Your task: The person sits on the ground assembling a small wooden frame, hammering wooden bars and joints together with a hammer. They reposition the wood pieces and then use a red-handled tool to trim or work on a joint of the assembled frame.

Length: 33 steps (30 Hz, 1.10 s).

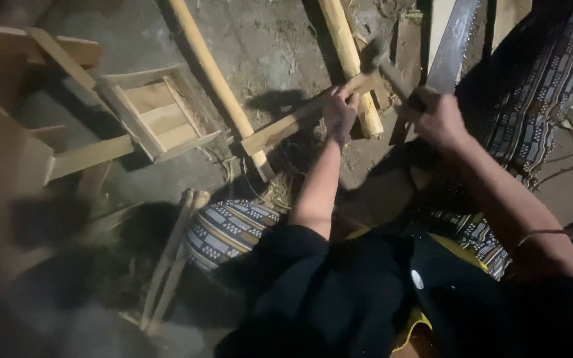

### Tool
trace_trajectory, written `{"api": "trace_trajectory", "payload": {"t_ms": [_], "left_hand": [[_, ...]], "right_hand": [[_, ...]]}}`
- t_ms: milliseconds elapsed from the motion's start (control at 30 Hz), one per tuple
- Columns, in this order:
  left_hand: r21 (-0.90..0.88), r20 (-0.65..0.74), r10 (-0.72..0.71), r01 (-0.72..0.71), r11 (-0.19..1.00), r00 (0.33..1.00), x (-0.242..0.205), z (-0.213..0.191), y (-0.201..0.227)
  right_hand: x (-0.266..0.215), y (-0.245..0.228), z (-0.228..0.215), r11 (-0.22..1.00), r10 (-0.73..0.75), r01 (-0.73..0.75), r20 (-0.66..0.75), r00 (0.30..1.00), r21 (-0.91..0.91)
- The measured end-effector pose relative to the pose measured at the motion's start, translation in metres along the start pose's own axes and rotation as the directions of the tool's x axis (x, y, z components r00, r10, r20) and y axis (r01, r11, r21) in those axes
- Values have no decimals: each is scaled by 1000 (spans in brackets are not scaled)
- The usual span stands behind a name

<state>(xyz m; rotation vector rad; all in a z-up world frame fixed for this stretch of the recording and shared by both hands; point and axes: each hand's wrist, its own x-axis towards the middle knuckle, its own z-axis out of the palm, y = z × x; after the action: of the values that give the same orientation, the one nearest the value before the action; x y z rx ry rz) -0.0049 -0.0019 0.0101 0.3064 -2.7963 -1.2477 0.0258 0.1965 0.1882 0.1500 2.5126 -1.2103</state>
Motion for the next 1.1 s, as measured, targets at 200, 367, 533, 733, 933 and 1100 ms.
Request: {"api": "trace_trajectory", "payload": {"t_ms": [200,367,533,733,933,1100], "left_hand": [[-38,24,101,-100,994,995,1,-8,-9],[143,163,-29,6,990,986,2,7,-29],[296,158,-89,39,954,984,2,8,-35],[87,169,-59,45,995,984,9,-10,-21],[169,198,-277,246,954,940,11,26,-51],[3,175,-392,398,917,903,10,-13,-6]], "right_hand": [[-23,-104,-63,909,-263,304,-174,949,286],[-8,-105,-85,661,-605,684,-320,729,310],[29,-55,-52,559,-694,809,-434,575,178],[13,-7,14,991,77,-75,-14,997,111],[23,48,52,942,-315,302,-71,947,-148],[37,87,71,856,-493,461,-103,864,-233]]}}
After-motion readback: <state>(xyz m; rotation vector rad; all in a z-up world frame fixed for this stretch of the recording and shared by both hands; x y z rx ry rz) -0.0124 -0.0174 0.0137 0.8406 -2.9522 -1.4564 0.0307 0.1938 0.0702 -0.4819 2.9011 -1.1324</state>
